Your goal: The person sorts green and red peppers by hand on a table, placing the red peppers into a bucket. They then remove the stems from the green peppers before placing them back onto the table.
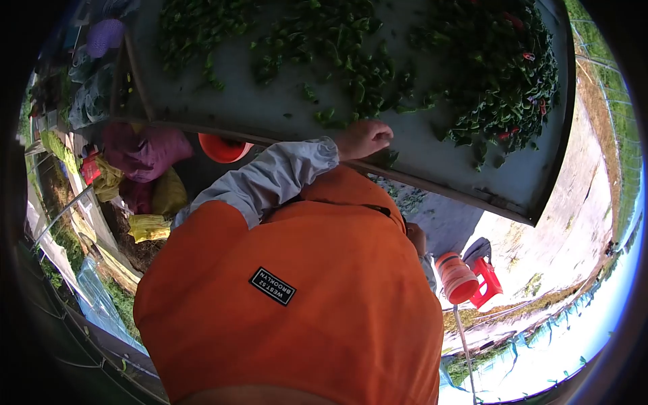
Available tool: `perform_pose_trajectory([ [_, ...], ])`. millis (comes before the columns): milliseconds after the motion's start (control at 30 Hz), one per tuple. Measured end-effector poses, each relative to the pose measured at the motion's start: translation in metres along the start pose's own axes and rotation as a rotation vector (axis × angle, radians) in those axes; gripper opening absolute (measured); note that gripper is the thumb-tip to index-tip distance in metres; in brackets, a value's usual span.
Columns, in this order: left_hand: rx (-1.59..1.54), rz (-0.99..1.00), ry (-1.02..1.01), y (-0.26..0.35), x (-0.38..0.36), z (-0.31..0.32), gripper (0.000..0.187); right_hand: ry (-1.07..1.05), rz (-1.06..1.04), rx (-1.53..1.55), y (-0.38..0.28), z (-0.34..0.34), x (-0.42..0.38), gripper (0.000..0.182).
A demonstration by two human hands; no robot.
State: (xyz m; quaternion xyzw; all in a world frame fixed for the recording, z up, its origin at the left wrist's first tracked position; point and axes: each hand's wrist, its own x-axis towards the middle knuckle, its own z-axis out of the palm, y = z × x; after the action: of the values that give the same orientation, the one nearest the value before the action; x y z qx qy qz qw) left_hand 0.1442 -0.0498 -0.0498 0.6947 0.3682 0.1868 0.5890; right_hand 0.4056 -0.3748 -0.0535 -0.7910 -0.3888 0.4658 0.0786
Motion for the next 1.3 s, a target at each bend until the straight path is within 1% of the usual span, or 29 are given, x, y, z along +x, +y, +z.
perform_pose_trajectory([
  [33, 0.19, -0.042, 0.303, -0.005, -0.011, -0.037, 0.015, 0.003, 0.007, 0.014, 0.002, 0.002, 0.0, 0.027],
  [67, 0.311, 0.003, 0.571, -0.032, -0.019, -0.065, 0.012, -0.032, 0.025, -0.053, 0.007, 0.006, 0.004, 0.027],
  [100, 0.545, -0.102, 0.634, -0.054, -0.033, -0.1, 0.013, -0.067, 0.041, -0.12, 0.013, 0.01, 0.009, 0.027],
  [133, 0.62, -0.282, 0.646, -0.056, -0.045, -0.133, 0.019, -0.104, 0.058, -0.191, 0.018, 0.011, 0.011, 0.026],
  [167, 0.708, -0.292, 0.697, -0.068, -0.059, -0.156, 0.019, -0.08, 0.041, -0.176, 0.013, 0.009, 0.008, 0.026],
  [200, 0.797, -0.302, 0.748, -0.078, -0.069, -0.173, 0.019, -0.057, 0.023, -0.161, -0.007, 0.004, 0.001, 0.025],
  [233, 0.817, -0.328, 0.719, -0.082, -0.075, -0.183, 0.02, -0.036, 0.004, -0.145, -0.021, 0.002, -0.002, 0.025],
  [300, 0.855, -0.378, 0.662, -0.09, -0.082, -0.194, 0.023, -0.021, -0.045, -0.109, -0.016, 0.005, 0.008, 0.025],
  [333, 0.863, -0.383, 0.664, -0.096, -0.085, -0.196, 0.021, -0.011, -0.069, -0.089, -0.015, 0.006, 0.012, 0.026],
  [400, 0.877, -0.387, 0.666, -0.108, -0.087, -0.195, 0.019, -0.045, -0.033, -0.013, -0.02, 0.002, 0.017, 0.026],
  [467, 0.5, -0.444, 0.76, -0.109, -0.083, -0.192, 0.018, -0.036, -0.009, 0.016, -0.028, -0.004, 0.022, 0.026],
  [500, 0.299, -0.467, 0.78, -0.108, -0.074, -0.18, 0.018, -0.009, 0.002, 0.005, -0.031, -0.005, 0.023, 0.026],
  [533, 0.072, -0.49, 0.752, -0.09, -0.063, -0.165, 0.019, 0.015, 0.016, -0.007, -0.032, -0.007, 0.021, 0.026],
  [600, -0.366, -0.554, 0.69, -0.032, -0.049, -0.141, 0.021, 0.025, 0.058, -0.029, -0.041, -0.007, 0.015, 0.027],
  [633, -0.355, -0.548, 0.534, -0.021, -0.04, -0.126, 0.026, 0.026, 0.066, -0.038, -0.044, -0.007, 0.016, 0.028],
  [700, 0.319, -0.041, 0.403, -0.028, -0.021, -0.079, 0.02, -0.004, 0.082, -0.067, -0.035, -0.002, 0.017, 0.029],
  [767, 0.587, -0.057, 0.197, 0.009, -0.005, -0.043, 0.013, -0.008, 0.086, -0.074, -0.025, 0.005, 0.015, 0.029],
  [833, 0.793, 0.085, 0.114, 0.015, 0.01, -0.014, 0.011, 0.019, 0.074, -0.056, -0.015, 0.014, 0.01, 0.028],
  [933, 0.865, 0.111, -0.01, 0.018, 0.022, 0.0, 0.009, 0.024, 0.096, -0.115, -0.009, 0.022, 0.002, 0.026],
  [967, 0.885, 0.161, -0.019, 0.02, 0.023, -0.001, 0.007, 0.029, 0.144, -0.07, -0.008, 0.023, -0.004, 0.025],
  [1067, 0.911, 0.222, -0.127, 0.017, 0.017, -0.008, 0.008, 0.014, 0.143, -0.045, -0.004, 0.022, -0.014, 0.026],
  [1100, 0.916, 0.25, -0.115, 0.014, 0.013, -0.01, 0.009, -0.01, 0.155, -0.055, 0.0, 0.025, -0.013, 0.026],
  [1167, 0.924, 0.309, -0.092, 0.006, 0.005, -0.004, 0.01, -0.054, 0.18, -0.078, 0.037, 0.041, -0.006, 0.025],
  [1233, 0.921, 0.258, -0.066, 0.004, 0.004, 0.001, 0.011, -0.043, 0.129, -0.108, 0.088, 0.063, 0.005, 0.023],
  [1267, 0.918, 0.231, -0.053, 0.003, 0.006, 0.002, 0.011, -0.038, 0.104, -0.124, 0.101, 0.068, 0.012, 0.022],
  [1300, 0.861, 0.209, -0.019, 0.005, 0.008, 0.001, 0.012, -0.031, 0.069, -0.096, 0.099, 0.066, 0.015, 0.022],
])
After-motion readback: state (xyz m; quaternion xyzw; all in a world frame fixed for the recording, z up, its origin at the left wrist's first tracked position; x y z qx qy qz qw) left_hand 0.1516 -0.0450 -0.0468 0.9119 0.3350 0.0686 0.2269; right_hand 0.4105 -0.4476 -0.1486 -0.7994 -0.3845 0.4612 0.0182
